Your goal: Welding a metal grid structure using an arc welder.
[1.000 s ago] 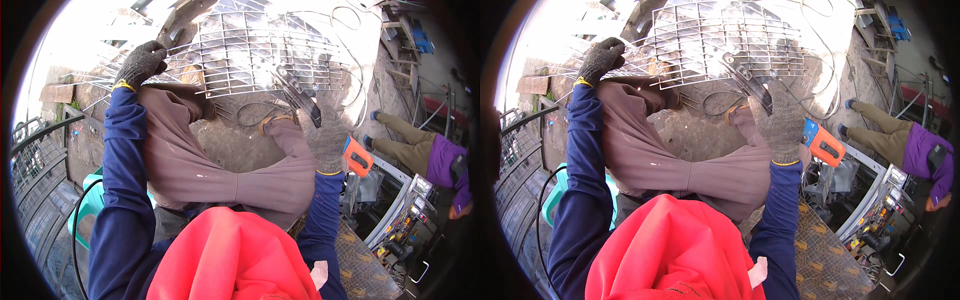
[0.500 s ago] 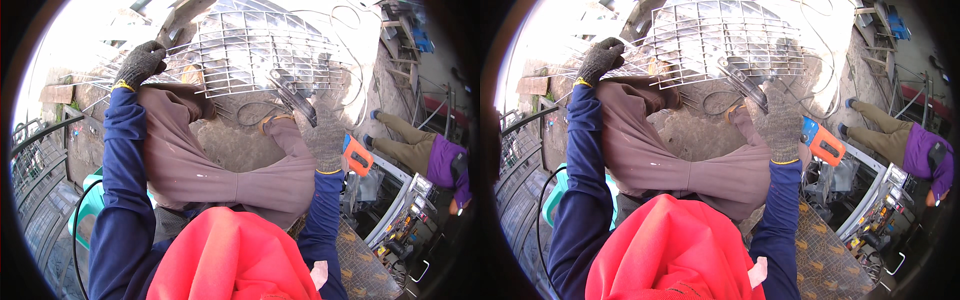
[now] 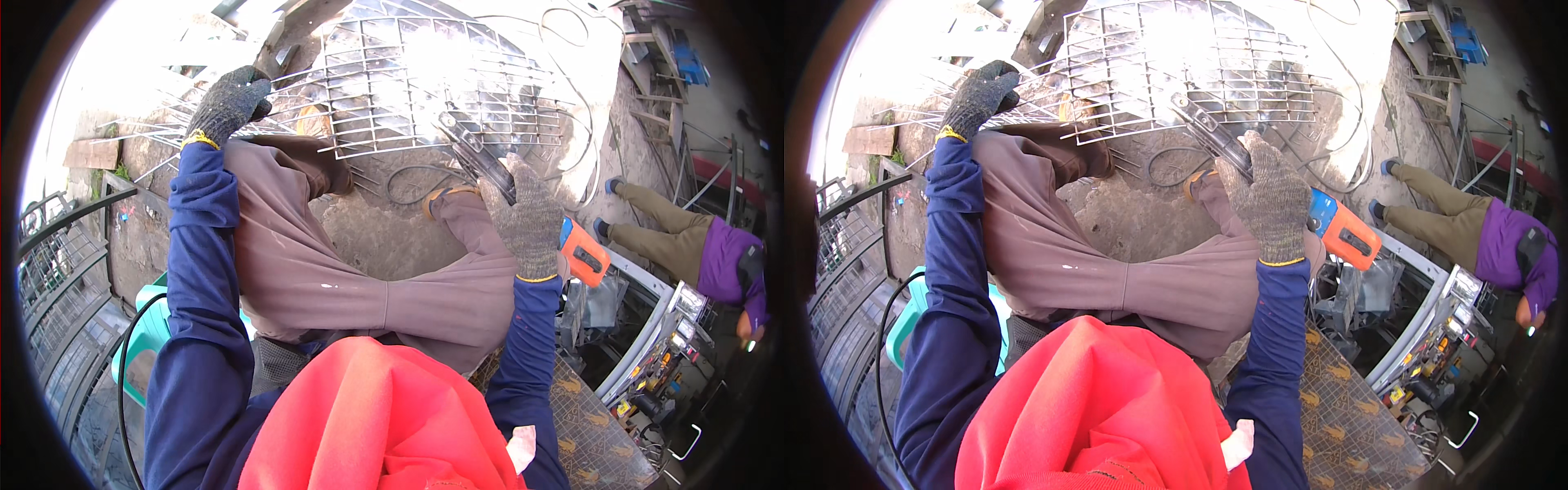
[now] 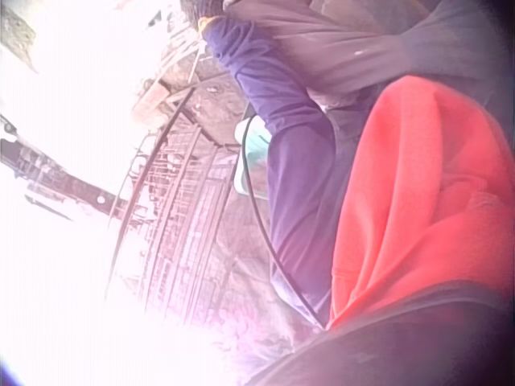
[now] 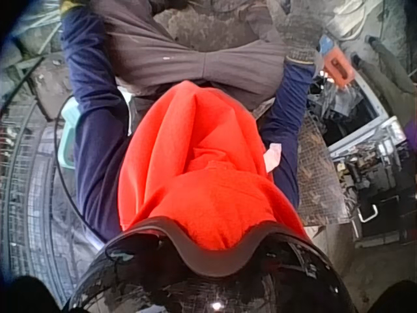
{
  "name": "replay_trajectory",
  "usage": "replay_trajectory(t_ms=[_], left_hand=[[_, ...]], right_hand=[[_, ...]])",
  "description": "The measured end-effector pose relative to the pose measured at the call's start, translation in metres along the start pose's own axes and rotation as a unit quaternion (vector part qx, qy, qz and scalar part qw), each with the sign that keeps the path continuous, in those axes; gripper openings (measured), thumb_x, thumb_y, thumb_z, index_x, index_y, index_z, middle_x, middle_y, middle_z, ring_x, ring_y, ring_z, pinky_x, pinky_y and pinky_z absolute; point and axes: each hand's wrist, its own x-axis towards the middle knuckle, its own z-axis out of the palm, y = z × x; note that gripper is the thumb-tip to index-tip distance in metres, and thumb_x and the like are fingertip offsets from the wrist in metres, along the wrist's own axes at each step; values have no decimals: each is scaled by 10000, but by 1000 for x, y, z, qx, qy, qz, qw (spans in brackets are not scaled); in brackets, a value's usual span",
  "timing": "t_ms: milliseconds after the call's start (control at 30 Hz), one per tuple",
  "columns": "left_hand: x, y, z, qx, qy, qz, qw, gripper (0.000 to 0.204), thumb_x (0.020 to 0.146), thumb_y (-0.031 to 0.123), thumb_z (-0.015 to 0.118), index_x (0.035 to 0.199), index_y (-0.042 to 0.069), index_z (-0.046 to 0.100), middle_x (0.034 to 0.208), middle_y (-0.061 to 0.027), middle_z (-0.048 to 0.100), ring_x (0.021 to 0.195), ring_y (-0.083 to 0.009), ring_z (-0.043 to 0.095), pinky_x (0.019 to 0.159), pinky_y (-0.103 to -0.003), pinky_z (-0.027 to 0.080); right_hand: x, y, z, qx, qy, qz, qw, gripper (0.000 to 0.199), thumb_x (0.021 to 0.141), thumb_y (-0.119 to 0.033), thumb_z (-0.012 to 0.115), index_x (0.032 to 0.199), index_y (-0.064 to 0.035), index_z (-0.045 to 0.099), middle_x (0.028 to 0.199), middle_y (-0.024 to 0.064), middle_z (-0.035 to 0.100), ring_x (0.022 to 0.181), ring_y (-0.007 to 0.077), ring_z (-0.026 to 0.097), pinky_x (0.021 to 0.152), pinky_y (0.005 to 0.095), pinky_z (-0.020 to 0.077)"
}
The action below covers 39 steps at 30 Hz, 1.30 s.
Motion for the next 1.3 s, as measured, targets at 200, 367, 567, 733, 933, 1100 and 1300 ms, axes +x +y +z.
replay_trajectory(t_ms=[200, 367, 567, 733, 933, 1100, 1300], left_hand=[[-1, -3, 1, -85, 4, -14, 996, 278, 917, 264, 597, 1032, 16, 647, 801, -76, 676, 682, -135, 666, 626, -283, 529], [-5, 4, 2, -83, 11, -18, 996, 277, 898, 224, 584, 1028, -11, 652, 785, -119, 690, 682, -165, 686, 648, -303, 545], [-2, -1, 2, -91, 9, -17, 996, 275, 909, 241, 592, 1035, 4, 653, 802, -98, 687, 685, -146, 679, 643, -289, 543], [1, -4, 2, -87, 1, -21, 996, 275, 918, 256, 610, 1038, 12, 652, 826, -82, 683, 685, -124, 670, 638, -274, 543], [0, -2, 3, -92, 5, -15, 996, 265, 915, 246, 617, 1033, 11, 653, 821, -81, 681, 680, -123, 666, 632, -268, 539], [1, -6, 4, -103, 6, -16, 995, 268, 917, 251, 609, 1035, 13, 644, 815, -95, 688, 673, -140, 671, 623, -284, 537], [8, -9, 2, 1, 2, 23, 1000, 262, 925, 264, 582, 1018, 23, 630, 784, -143, 688, 666, -185, 682, 612, -327, 533]], right_hand=[[-1, -1, 0, 25, 31, 6, 999, 430, 805, -288, 772, 1132, -44, 634, 876, 145, 688, 763, 300, 688, 673, 387, 540], [-2, 1, 0, 24, 7, 21, 999, 413, 811, -291, 766, 1122, -50, 639, 855, 148, 691, 745, 307, 687, 657, 393, 540], [-1, -2, -2, 7, -9, 21, 1000, 446, 811, -394, 740, 1139, -108, 640, 926, 78, 707, 798, 274, 695, 669, 373, 550], [1, -2, -2, -14, -18, 18, 1000, 435, 813, -378, 739, 1137, -107, 635, 909, 72, 703, 791, 270, 694, 666, 375, 549], [1, 0, -2, 4, -18, 23, 1000, 432, 809, -377, 743, 1132, -112, 634, 904, 75, 703, 788, 265, 696, 664, 379, 549], [1, -2, -2, -9, -14, 22, 1000, 429, 802, -373, 752, 1124, -114, 637, 899, 79, 702, 787, 261, 697, 667, 376, 551], [1, 2, 3, 25, 9, 3, 1000, 430, 792, -347, 765, 1120, -102, 635, 904, 79, 701, 798, 265, 696, 684, 373, 553]])
